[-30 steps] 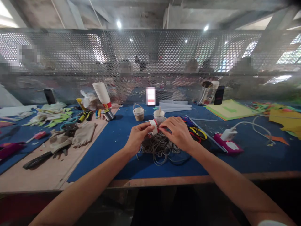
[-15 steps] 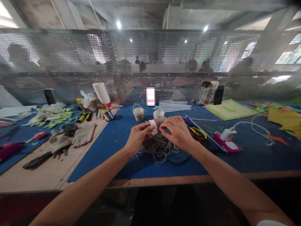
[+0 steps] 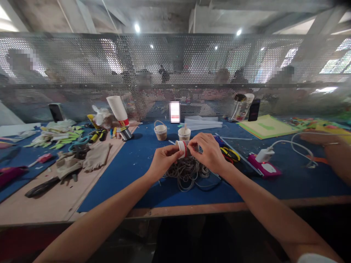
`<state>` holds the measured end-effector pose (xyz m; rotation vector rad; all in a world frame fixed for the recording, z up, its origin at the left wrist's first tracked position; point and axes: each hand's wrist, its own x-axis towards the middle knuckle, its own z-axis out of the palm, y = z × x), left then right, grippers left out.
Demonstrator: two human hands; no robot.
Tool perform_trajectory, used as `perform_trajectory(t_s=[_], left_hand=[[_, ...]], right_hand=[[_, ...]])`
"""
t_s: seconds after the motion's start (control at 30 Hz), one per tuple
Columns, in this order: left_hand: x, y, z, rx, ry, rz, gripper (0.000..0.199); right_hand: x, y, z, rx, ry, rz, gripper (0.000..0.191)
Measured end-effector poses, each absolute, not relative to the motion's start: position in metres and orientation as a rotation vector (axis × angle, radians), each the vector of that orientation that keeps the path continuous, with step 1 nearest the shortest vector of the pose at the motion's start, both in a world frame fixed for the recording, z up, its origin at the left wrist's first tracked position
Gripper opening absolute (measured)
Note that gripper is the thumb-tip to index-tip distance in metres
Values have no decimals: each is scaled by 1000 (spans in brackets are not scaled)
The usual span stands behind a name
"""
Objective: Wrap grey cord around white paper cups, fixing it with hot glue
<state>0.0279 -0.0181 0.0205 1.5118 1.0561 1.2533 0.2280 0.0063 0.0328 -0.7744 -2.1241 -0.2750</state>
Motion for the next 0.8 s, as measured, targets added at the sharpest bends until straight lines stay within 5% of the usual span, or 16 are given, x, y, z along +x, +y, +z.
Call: perform_trajectory(t_s=[0.8], left_hand=[[24, -15, 9, 1687, 1000, 1209, 24]], right_hand=[[228, 3, 36, -824, -2151, -230, 8]])
